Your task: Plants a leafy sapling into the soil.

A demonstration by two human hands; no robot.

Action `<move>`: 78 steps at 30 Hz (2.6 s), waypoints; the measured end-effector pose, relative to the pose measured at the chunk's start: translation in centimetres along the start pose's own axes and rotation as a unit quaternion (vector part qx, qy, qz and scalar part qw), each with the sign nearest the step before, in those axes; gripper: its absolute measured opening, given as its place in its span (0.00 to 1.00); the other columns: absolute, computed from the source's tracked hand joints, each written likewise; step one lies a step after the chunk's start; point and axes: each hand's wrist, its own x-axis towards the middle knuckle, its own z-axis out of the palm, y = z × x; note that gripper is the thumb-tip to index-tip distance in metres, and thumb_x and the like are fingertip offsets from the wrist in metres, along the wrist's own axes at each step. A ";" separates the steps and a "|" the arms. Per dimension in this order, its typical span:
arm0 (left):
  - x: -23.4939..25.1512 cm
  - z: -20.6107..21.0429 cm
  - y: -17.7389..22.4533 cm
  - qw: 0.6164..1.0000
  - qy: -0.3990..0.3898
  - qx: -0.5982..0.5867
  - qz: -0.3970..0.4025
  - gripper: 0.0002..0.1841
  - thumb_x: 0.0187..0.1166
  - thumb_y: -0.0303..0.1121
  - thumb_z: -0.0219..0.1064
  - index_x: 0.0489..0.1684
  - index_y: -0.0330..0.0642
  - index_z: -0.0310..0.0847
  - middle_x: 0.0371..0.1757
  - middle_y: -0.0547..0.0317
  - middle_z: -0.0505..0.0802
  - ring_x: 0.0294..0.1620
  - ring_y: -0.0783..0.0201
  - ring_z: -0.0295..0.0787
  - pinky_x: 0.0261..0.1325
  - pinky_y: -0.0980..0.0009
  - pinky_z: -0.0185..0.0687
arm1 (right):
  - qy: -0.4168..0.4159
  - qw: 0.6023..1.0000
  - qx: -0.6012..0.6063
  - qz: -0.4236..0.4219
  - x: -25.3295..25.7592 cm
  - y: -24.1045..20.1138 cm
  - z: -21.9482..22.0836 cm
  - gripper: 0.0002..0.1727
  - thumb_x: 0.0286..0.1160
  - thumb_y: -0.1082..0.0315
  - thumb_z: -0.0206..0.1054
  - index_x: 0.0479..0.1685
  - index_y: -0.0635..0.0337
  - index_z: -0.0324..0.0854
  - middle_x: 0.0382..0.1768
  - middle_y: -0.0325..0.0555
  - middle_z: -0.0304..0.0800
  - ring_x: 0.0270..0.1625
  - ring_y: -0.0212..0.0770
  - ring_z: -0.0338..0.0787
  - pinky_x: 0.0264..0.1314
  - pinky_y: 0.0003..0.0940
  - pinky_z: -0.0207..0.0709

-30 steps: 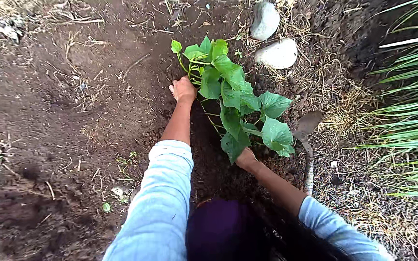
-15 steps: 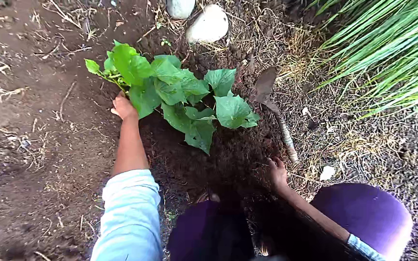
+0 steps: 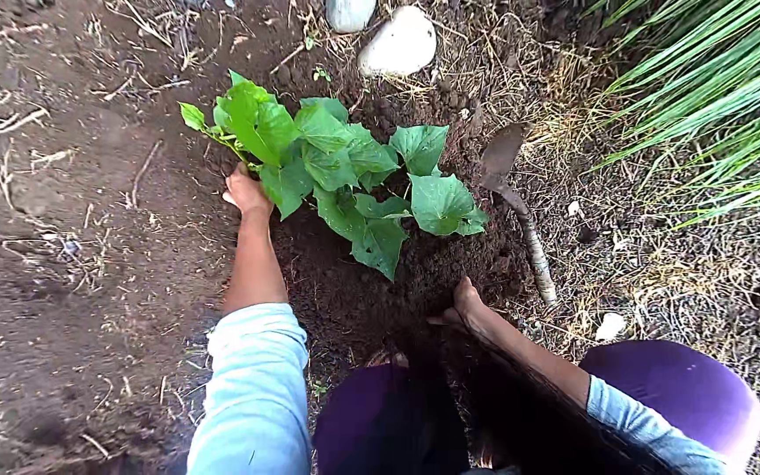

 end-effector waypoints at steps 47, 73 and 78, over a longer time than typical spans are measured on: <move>0.8 0.9 -1.0 1.000 0.017 -0.013 0.013 0.23 0.81 0.30 0.64 0.76 0.35 0.77 0.76 0.33 0.82 0.84 0.38 0.71 0.87 0.34 0.51 | -0.208 0.972 0.027 -0.109 -5.2 -4.4 5.6 0.43 0.80 0.63 0.71 0.91 0.44 0.48 0.57 0.57 0.80 0.48 0.53 0.87 0.41 0.49 0.85; -0.6 0.2 -0.5 0.998 0.008 -0.059 0.014 0.24 0.82 0.26 0.61 0.79 0.34 0.74 0.79 0.31 0.79 0.86 0.37 0.67 0.88 0.35 0.48 | 0.066 0.845 -0.209 -0.488 4.7 -7.6 -4.7 0.21 0.90 0.58 0.58 0.65 0.67 0.83 0.61 0.66 0.86 0.65 0.60 0.86 0.68 0.60 0.76; -0.4 -0.1 -0.4 1.000 -0.003 -0.028 0.014 0.23 0.82 0.29 0.63 0.76 0.32 0.75 0.76 0.29 0.81 0.83 0.34 0.70 0.85 0.34 0.52 | 0.079 0.971 -0.027 -0.224 8.0 -9.6 -1.3 0.42 0.93 0.39 0.45 0.96 0.57 0.45 0.92 0.67 0.47 0.92 0.63 0.55 0.87 0.62 0.59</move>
